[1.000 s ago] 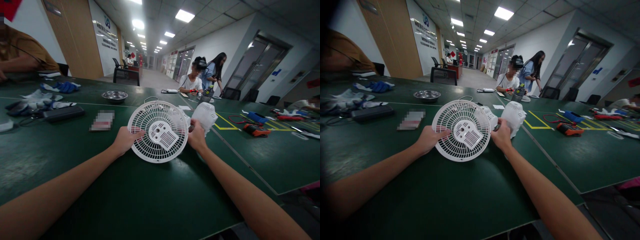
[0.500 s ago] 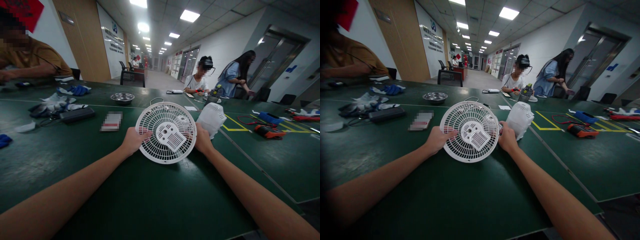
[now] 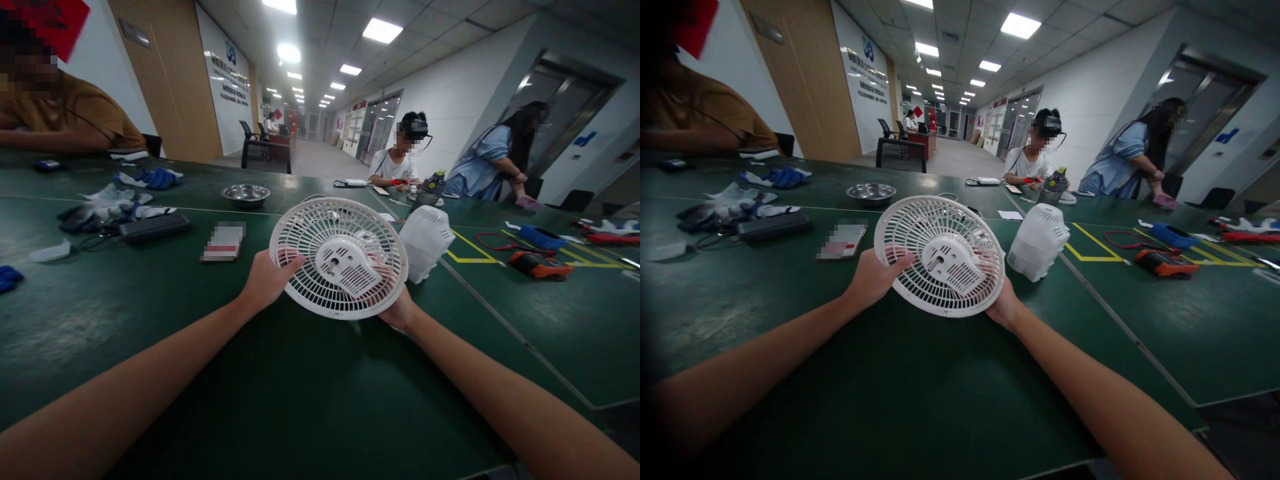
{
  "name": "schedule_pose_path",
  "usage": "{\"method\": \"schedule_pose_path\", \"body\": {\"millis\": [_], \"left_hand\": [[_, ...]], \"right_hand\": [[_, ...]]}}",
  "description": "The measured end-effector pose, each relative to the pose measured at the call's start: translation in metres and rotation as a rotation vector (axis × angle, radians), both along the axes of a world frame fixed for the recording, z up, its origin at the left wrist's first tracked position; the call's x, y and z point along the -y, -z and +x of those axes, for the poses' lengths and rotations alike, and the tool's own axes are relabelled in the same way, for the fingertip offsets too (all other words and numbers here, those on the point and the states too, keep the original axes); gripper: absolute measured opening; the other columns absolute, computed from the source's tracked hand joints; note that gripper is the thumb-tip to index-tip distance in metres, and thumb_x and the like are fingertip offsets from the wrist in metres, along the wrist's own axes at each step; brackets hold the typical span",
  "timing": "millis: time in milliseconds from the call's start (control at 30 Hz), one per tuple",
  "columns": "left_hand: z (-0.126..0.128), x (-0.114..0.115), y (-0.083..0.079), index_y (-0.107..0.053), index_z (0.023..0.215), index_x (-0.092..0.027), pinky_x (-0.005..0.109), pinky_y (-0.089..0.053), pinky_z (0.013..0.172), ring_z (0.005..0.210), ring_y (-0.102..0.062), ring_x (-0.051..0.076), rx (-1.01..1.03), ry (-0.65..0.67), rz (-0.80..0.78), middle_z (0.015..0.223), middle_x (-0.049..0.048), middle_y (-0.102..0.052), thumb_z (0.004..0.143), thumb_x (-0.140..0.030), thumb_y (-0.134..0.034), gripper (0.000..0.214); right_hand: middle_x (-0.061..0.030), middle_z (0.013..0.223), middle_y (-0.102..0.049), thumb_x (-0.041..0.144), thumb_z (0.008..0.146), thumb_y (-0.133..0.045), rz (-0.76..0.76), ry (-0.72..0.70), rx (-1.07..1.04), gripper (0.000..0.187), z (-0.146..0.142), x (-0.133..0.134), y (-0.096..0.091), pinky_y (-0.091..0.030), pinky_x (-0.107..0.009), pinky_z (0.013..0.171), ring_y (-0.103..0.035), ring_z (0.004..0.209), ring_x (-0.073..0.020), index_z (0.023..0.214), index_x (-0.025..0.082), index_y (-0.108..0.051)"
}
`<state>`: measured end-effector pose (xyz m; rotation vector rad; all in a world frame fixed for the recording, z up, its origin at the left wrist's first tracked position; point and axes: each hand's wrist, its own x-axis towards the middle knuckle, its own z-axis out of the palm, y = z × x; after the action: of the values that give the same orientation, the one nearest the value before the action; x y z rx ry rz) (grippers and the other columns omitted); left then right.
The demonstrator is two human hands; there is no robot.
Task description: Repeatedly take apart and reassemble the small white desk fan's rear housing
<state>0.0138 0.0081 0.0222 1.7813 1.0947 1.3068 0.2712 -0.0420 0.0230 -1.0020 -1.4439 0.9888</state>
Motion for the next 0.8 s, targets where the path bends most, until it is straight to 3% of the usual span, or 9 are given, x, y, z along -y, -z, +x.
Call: {"method": "schedule_pose_path", "body": {"millis": [100,233,300,400,467,633,800], "left_hand": [[-0.002,-0.012,0.008,-0.067,0.118,-0.018,0.034,-0.057,0.077,0.096,-0.071,0.023,0.134,0.059,-0.078,0.111,0.0090,-0.075,0.092,-0.048,-0.064,0.039],[-0.008,-0.028,0.021,-0.066,0.094,-0.015,0.028,-0.052,0.062,0.073,-0.066,0.019,0.401,0.044,-0.308,0.090,0.0077,-0.072,0.093,-0.061,-0.052,0.048],[-0.011,-0.032,0.022,-0.068,0.088,-0.015,0.030,-0.052,0.063,0.069,-0.066,0.019,0.445,0.124,-0.412,0.080,0.0081,-0.072,0.094,-0.066,-0.046,0.056],[-0.014,-0.030,0.018,-0.072,0.089,-0.014,0.033,-0.055,0.067,0.074,-0.070,0.024,0.475,0.246,-0.535,0.081,0.0110,-0.075,0.096,-0.069,-0.039,0.065],[-0.014,-0.026,0.013,-0.073,0.087,-0.014,0.033,-0.056,0.069,0.077,-0.072,0.024,0.481,0.298,-0.613,0.084,0.0118,-0.077,0.097,-0.064,-0.043,0.059],[-0.013,-0.026,0.005,-0.075,0.089,-0.013,0.027,-0.058,0.073,0.073,-0.071,0.016,0.492,0.270,-0.740,0.083,0.0066,-0.076,0.095,-0.027,-0.065,0.018],[-0.012,-0.031,0.007,-0.076,0.093,-0.008,0.026,-0.059,0.066,0.069,-0.072,0.016,0.406,0.204,-0.815,0.084,0.0101,-0.077,0.093,-0.020,-0.069,0.013]], "right_hand": [[-0.0057,0.126,-0.069,0.065,0.089,-0.054,-0.029,0.027,-0.113,0.059,0.006,-0.002,0.000,-0.061,-0.051,0.085,-0.068,0.107,-0.0300,0.140,0.035,-0.048],[-0.0039,0.115,-0.069,0.057,0.086,-0.065,0.046,0.126,-0.063,0.068,0.020,-0.003,-0.002,-0.060,-0.046,0.080,-0.069,0.090,-0.0258,0.145,0.037,-0.037],[-0.0031,0.107,-0.069,0.054,0.085,-0.069,0.060,0.139,0.018,0.071,0.025,-0.001,-0.005,-0.059,-0.043,0.077,-0.068,0.083,-0.0240,0.145,0.037,-0.035],[-0.0034,0.106,-0.068,0.051,0.082,-0.074,0.143,0.140,0.177,0.077,0.028,0.002,-0.006,-0.058,-0.044,0.082,-0.069,0.092,-0.0253,0.147,0.036,-0.034],[-0.0043,0.108,-0.068,0.050,0.084,-0.073,0.211,0.129,0.295,0.075,0.029,0.002,-0.004,-0.056,-0.047,0.088,-0.068,0.097,-0.0264,0.147,0.035,-0.035],[-0.0101,0.117,-0.069,0.051,0.086,-0.072,0.353,0.090,0.563,0.075,0.030,-0.003,0.002,-0.052,-0.052,0.096,-0.068,0.104,-0.0293,0.147,0.029,-0.035],[-0.0135,0.127,-0.067,0.053,0.081,-0.078,0.446,0.004,0.701,0.080,0.031,-0.006,0.001,-0.054,-0.051,0.096,-0.068,0.111,-0.0304,0.145,0.026,-0.038]]}}
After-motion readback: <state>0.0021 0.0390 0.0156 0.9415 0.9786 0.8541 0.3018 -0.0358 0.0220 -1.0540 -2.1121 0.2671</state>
